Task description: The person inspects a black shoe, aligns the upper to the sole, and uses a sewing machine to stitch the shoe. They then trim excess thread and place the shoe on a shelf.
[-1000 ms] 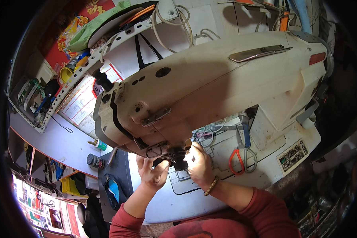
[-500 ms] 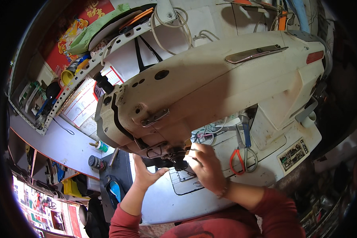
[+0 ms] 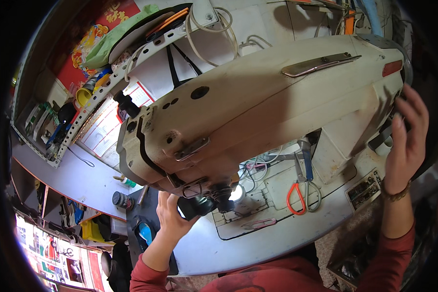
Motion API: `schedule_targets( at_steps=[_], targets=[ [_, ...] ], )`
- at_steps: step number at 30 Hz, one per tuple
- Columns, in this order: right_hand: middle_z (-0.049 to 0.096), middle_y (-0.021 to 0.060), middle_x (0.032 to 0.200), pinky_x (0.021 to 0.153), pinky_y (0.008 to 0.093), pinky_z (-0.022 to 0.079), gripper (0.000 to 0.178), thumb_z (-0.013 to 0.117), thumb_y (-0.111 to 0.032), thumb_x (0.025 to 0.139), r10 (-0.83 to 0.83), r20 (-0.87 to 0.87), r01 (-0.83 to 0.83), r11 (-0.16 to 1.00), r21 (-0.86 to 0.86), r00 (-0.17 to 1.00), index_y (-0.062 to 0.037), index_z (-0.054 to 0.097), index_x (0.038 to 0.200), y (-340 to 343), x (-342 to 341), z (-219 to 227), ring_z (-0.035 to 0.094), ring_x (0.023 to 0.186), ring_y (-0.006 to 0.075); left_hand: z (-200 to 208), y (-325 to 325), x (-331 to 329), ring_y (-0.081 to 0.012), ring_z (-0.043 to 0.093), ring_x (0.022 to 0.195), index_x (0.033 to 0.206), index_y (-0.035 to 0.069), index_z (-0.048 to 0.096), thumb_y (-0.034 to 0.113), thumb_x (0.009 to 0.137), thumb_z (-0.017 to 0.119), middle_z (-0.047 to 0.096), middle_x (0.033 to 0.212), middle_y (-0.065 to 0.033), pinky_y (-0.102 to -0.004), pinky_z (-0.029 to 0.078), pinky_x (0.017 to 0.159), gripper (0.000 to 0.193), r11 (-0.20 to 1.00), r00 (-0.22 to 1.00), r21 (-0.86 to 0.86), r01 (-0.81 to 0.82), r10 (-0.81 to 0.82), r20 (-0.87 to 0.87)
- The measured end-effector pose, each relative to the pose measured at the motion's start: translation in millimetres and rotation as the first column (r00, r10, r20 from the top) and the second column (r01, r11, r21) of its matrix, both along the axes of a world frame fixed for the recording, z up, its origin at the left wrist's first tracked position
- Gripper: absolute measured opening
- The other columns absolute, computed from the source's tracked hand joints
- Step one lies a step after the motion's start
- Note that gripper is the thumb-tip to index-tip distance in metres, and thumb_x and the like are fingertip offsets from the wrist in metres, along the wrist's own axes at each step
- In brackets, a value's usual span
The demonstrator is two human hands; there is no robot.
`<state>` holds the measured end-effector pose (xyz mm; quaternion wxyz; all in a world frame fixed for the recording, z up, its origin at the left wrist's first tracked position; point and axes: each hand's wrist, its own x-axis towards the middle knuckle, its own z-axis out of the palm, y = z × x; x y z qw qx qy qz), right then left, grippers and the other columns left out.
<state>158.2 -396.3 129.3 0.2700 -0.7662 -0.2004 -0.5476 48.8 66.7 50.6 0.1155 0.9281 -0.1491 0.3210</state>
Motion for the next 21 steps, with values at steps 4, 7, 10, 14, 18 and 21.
schedule_targets(
  at_steps=[4,7,10,14,18,21],
  targets=[
    [0.052,0.0099,0.138,0.106,0.0323,0.039,0.03,0.052,-0.016,0.099,-0.15,0.022,0.149,0.987,0.052,0.988,-0.0003,0.06,0.123,-33.6,35.4,16.5,0.049,0.127,0.0206,2.1,-19.4,-9.8,-0.0389,0.055,0.094,0.116,0.005,0.046,0.021,0.05,0.093,0.053,0.108,-0.019,-0.046,0.048,0.076,0.082,0.995,0.998,-0.077,-0.056,0.057,0.011],
    [0.053,0.0081,0.138,0.107,0.0315,0.039,0.031,0.054,-0.02,0.099,-0.099,0.023,0.094,0.984,0.154,0.995,-0.0041,0.061,0.125,-62.4,63.2,24.4,0.05,0.127,0.019,0.8,-33.0,-19.7,-0.0397,0.055,0.095,0.118,0.003,0.042,0.032,0.053,0.094,0.051,0.108,-0.0204,-0.0454,0.048,0.079,0.089,0.976,0.996,-0.201,-0.08,0.072,-0.045],
    [0.054,0.0069,0.137,0.106,0.0304,0.039,0.033,0.055,-0.022,0.098,-0.11,-0.033,0.114,0.962,0.249,0.993,-0.0059,0.061,0.127,-81.9,85.8,32.6,0.05,0.126,0.0181,7.6,-35.2,-29.0,-0.0406,0.055,0.094,0.117,0.002,0.042,0.033,0.053,0.094,0.05,0.109,-0.0199,-0.0451,0.049,0.078,0.088,0.959,0.981,-0.248,-0.135,0.094,-0.172],
    [0.055,0.0087,0.135,0.104,0.0285,0.039,0.037,0.055,-0.022,0.098,-0.168,-0.091,0.191,0.9,0.393,0.982,-0.0036,0.057,0.13,-68.9,78.8,37.4,0.052,0.123,0.0178,23.6,-6.5,-20.0,-0.0269,0.058,0.091,0.124,0.004,0.041,0.027,0.071,0.085,0.054,0.109,-0.0166,-0.0375,0.05,0.077,0.074,0.812,0.841,-0.56,-0.164,-0.183,-0.51],
    [0.059,0.0127,0.124,0.103,0.0323,0.039,0.037,0.056,-0.02,0.096,0.099,-0.035,-0.089,0.971,0.221,0.994,0.0025,0.055,0.125,19.1,-4.4,-34.3,0.055,0.114,0.0204,15.6,27.1,19.0,-0.014,0.059,0.086,0.119,0.002,0.057,0.024,0.092,0.055,0.063,0.09,-0.009,-0.028,0.048,0.077,0.035,0.743,0.754,-0.643,-0.185,-0.312,-0.578],
    [0.065,0.0112,0.109,0.097,0.0401,0.044,0.034,0.063,-0.024,0.09,0.571,-0.614,-0.635,0.759,0.142,0.545,-0.0033,0.061,0.117,127.6,-62.8,-124.9,0.061,0.103,0.0258,-2.7,43.1,39.7,-0.0214,0.06,0.101,0.121,0.003,0.061,0.006,0.085,0.05,0.065,0.109,-0.0109,-0.0319,0.047,0.088,0.037,0.7,0.617,-0.666,-0.257,-0.412,-0.67]
  ],
)
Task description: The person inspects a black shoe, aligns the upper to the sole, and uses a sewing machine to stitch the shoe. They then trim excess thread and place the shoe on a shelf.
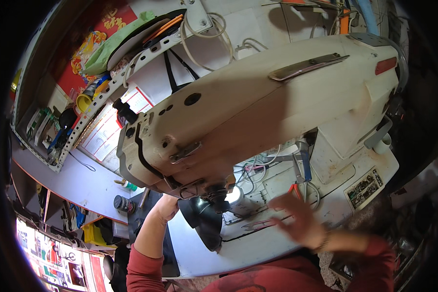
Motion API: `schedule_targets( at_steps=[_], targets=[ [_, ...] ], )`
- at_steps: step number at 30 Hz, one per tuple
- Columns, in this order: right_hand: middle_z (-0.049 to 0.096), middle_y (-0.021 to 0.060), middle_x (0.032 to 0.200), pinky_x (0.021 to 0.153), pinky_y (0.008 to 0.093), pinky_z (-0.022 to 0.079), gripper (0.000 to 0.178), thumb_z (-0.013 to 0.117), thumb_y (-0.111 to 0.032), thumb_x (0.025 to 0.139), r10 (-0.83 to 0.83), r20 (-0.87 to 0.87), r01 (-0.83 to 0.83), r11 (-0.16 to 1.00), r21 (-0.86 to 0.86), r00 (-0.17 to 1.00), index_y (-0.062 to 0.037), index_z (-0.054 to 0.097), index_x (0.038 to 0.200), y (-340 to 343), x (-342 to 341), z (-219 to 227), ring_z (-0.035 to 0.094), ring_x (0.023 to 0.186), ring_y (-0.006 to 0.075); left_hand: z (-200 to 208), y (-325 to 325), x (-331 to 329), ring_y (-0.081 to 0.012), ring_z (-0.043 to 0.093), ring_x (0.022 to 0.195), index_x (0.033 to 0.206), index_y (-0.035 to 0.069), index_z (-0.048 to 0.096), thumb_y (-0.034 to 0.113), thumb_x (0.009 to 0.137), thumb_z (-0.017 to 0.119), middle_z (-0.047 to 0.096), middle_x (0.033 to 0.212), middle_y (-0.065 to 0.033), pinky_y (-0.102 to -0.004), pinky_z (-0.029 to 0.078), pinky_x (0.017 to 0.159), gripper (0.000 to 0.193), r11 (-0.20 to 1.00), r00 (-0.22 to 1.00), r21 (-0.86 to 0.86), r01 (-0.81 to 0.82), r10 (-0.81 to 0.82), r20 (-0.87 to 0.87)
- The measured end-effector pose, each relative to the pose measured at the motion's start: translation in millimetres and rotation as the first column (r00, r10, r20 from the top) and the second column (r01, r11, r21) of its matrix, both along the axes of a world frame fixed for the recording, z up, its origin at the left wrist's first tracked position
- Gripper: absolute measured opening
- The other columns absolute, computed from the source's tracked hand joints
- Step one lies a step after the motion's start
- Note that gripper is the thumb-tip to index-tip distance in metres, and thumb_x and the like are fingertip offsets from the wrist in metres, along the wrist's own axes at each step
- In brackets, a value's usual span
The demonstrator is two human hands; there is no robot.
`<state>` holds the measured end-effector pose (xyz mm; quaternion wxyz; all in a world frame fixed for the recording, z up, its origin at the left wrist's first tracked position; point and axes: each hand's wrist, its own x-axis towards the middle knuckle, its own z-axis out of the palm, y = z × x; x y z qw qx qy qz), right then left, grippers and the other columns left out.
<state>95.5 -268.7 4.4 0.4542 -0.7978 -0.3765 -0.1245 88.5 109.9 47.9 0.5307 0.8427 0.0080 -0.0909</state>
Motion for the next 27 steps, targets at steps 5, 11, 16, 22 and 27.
schedule_targets(
  at_steps=[5,11,16,22,27],
  targets=[
    [0.062,0.008,0.116,0.094,0.0287,0.045,0.039,0.063,-0.021,0.094,0.449,-0.673,-0.223,0.889,0.399,0.588,-0.0009,0.057,0.127,121.0,-38.8,-52.7,0.057,0.105,0.0145,-32.6,32.0,29.1,-0.0301,0.05,0.126,0.126,0.006,0.061,-0.016,0.071,0.042,0.059,0.133,-0.0122,-0.0364,0.038,0.105,0.062,0.97,0.973,-0.074,0.231,-0.232,-0.011],
    [0.063,0.001,0.105,0.086,0.0233,0.047,0.026,0.054,-0.013,0.099,0.655,-0.701,0.044,0.721,0.691,0.282,0.0008,0.06,0.12,138.0,-39.9,-24.1,0.056,0.095,0.0069,-51.0,38.1,46.0,-0.0199,0.054,0.12,0.13,0.002,0.056,0.005,0.091,0.055,0.059,0.13,-0.0083,-0.0313,0.042,0.102,0.04,0.921,0.956,-0.325,0.215,-0.267,-0.124],
    [0.059,-0.0029,0.078,0.064,0.022,0.044,0.015,0.057,-0.016,0.098,0.485,-0.752,0.052,0.825,0.563,0.447,-0.0022,0.062,0.092,110.9,-28.0,-15.5,0.05,0.072,0.0024,-41.6,-14.4,33.6,-0.0197,0.058,0.113,0.128,0.002,0.057,0.012,0.092,0.061,0.061,0.126,-0.0089,-0.0328,0.046,0.098,0.039,0.834,0.969,-0.541,0.11,-0.211,-0.129],
    [0.059,-0.0013,0.071,0.061,0.0227,0.044,0.03,0.052,-0.026,0.1,0.495,-0.724,-0.168,0.862,0.478,0.481,-0.0028,0.064,0.084,69.8,14.1,-41.6,0.053,0.066,0.0058,-40.0,-41.9,28.7,-0.0253,0.06,0.115,0.13,-0.002,0.053,0.02,0.093,0.059,0.061,0.127,-0.0148,-0.0396,0.047,0.101,0.044,0.687,0.961,-0.723,-0.071,-0.147,-0.234],
    [0.066,0.0072,0.089,0.076,0.0336,0.052,0.015,0.059,-0.019,0.089,0.226,-0.546,-0.376,0.909,-0.18,0.807,-0.0106,0.07,0.096,41.6,55.2,-106.4,0.065,0.084,0.0203,-52.0,-38.0,19.2,-0.0289,0.059,0.116,0.132,-0.004,0.051,0.014,0.092,0.055,0.059,0.129,-0.0182,-0.0412,0.047,0.102,0.044,0.61,0.95,-0.775,-0.168,-0.11,-0.292]
  ],
)
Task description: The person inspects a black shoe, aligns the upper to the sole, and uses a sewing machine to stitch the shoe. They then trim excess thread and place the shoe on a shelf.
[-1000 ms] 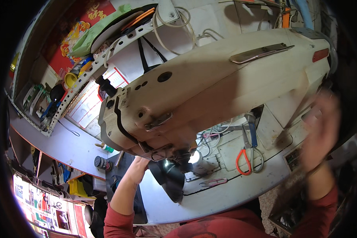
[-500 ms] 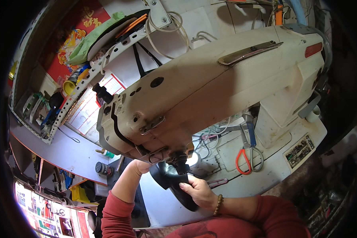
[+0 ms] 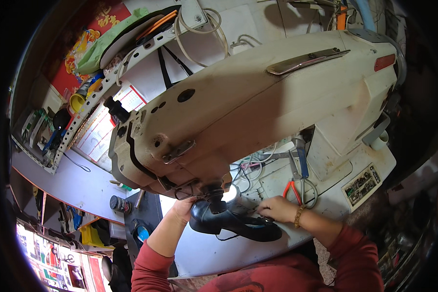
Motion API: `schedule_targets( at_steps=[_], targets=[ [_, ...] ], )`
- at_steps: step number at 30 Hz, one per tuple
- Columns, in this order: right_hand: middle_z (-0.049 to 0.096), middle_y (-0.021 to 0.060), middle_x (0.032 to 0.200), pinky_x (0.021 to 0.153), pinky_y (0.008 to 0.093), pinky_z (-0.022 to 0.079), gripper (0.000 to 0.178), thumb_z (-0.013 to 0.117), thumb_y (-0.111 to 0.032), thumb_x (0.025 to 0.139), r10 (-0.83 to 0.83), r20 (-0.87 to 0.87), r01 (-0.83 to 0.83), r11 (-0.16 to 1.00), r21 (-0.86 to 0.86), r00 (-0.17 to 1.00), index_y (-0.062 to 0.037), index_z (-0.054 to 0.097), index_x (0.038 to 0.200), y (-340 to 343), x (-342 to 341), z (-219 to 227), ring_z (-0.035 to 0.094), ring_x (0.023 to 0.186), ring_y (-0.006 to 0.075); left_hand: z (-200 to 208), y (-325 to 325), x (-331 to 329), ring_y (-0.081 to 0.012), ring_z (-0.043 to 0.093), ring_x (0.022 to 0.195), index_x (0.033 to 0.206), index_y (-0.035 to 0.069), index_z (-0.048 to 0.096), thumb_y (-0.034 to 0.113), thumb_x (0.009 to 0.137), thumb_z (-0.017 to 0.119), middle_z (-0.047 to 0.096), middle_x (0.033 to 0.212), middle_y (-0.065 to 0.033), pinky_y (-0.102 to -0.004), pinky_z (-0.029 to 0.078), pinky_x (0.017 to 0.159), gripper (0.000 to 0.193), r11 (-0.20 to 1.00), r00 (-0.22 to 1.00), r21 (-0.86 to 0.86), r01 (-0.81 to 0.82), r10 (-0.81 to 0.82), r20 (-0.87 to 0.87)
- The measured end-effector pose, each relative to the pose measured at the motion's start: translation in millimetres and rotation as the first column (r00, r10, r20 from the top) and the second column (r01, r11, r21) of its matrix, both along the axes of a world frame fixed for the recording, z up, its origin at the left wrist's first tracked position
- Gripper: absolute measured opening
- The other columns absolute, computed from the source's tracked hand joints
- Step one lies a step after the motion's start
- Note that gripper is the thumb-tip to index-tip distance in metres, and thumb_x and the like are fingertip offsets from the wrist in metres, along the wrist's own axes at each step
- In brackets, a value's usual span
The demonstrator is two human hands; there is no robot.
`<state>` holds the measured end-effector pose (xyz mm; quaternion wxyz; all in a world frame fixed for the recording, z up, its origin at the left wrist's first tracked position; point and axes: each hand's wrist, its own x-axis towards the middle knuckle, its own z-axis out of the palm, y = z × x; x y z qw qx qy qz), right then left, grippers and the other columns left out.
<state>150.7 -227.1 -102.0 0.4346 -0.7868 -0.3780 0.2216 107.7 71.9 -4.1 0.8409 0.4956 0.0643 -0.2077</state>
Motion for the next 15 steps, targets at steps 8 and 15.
schedule_targets(
  at_steps=[8,15],
  targets=[
    [0.061,0.0069,0.101,0.08,0.0422,0.051,0.018,0.06,-0.018,0.083,0.238,0.447,-0.142,0.961,-0.238,0.862,-0.0143,0.069,0.098,0.8,0.3,-17.7,0.061,0.1,0.0275,-9.5,-7.6,-2.6,-0.0324,0.06,0.114,0.133,-0.007,0.046,0.014,0.089,0.054,0.057,0.129,-0.0222,-0.0456,0.047,0.102,0.049,0.958,0.997,-0.286,-0.01,-0.01,-0.071],
    [0.06,0.0053,0.091,0.074,0.0387,0.052,0.007,0.056,-0.015,0.084,0.135,0.739,0.192,0.921,-0.34,0.661,-0.0103,0.06,0.087,-36.8,18.0,29.3,0.063,0.092,0.0238,-7.3,-13.9,-0.7,-0.033,0.061,0.112,0.132,-0.007,0.047,0.016,0.089,0.058,0.059,0.127,-0.0218,-0.0455,0.049,0.099,0.05,0.939,0.995,-0.337,-0.07,0.042,-0.088]
  ],
)
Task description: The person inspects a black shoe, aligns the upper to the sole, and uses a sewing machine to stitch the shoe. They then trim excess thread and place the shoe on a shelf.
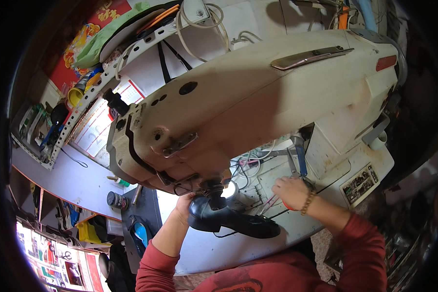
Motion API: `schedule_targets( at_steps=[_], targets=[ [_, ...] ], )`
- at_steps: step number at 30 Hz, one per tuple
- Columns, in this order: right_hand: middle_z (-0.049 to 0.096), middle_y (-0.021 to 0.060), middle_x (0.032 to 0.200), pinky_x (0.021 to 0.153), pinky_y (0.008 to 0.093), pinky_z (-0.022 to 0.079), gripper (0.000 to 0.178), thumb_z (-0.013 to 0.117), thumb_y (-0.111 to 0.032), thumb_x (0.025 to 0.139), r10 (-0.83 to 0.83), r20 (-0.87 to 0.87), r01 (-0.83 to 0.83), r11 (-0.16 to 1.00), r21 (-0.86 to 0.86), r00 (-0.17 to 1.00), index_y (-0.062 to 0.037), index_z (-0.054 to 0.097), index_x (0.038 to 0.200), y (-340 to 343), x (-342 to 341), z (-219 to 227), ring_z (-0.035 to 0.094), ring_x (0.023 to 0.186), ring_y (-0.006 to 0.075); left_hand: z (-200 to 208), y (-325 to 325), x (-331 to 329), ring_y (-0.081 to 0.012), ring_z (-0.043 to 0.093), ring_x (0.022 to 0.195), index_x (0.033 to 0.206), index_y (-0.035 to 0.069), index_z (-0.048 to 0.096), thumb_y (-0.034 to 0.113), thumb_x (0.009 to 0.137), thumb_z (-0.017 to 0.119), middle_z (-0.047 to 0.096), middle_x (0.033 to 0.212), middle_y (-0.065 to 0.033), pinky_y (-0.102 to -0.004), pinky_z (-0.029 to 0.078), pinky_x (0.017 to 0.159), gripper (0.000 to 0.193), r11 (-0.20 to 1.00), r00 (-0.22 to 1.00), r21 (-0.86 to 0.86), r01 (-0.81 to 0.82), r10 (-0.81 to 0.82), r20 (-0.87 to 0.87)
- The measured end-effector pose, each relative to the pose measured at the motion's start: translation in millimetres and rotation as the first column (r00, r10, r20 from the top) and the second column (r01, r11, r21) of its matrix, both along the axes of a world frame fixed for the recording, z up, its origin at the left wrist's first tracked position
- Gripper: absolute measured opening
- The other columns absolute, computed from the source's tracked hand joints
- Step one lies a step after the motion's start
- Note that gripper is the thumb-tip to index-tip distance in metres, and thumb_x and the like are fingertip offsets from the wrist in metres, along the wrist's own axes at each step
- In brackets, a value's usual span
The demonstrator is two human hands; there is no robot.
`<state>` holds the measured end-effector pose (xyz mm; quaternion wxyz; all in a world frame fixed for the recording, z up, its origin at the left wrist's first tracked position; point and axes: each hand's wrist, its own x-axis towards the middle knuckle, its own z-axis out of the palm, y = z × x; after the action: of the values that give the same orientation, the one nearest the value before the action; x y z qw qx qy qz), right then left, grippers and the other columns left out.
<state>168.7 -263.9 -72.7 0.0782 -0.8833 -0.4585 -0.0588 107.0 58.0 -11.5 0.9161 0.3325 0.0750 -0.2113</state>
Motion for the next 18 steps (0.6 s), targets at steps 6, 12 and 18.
schedule_targets(
  at_steps=[6,12,18],
  targets=[
    [0.062,0.0128,0.104,0.077,0.0373,0.05,0.014,0.063,-0.007,0.079,-0.205,0.313,0.042,0.888,0.458,0.927,-0.0027,0.064,0.093,-62.2,-16.4,124.6,0.061,0.092,0.0291,3.2,-0.5,3.8,-0.0331,0.061,0.111,0.132,-0.007,0.047,0.016,0.089,0.058,0.059,0.126,-0.0218,-0.0455,0.05,0.098,0.051,1.0,1.0,0.018,0.001,-0.002,0.022],
    [0.061,0.0159,0.114,0.088,0.0315,0.047,0.017,0.059,-0.004,0.09,-0.52,0.648,0.088,0.812,0.577,0.556,0.0049,0.061,0.105,-162.8,-3.3,242.7,0.06,0.103,0.0268,6.0,-5.7,8.3,-0.0333,0.061,0.111,0.132,-0.006,0.047,0.017,0.088,0.059,0.059,0.126,-0.0217,-0.0454,0.05,0.098,0.051,0.999,0.999,0.041,0.003,-0.004,0.042],
    [0.064,0.0079,0.101,0.086,0.0252,0.046,0.034,0.055,-0.03,0.098,-0.791,0.287,0.479,0.569,0.668,0.539,0.0015,0.062,0.107,-278.7,123.0,309.7,0.059,0.093,0.0149,10.9,-8.7,5.8,-0.0334,0.062,0.11,0.132,-0.006,0.047,0.018,0.088,0.06,0.059,0.126,-0.0216,-0.0454,0.051,0.097,0.052,0.995,0.995,0.087,-0.045,0.037,0.092]
  ],
)
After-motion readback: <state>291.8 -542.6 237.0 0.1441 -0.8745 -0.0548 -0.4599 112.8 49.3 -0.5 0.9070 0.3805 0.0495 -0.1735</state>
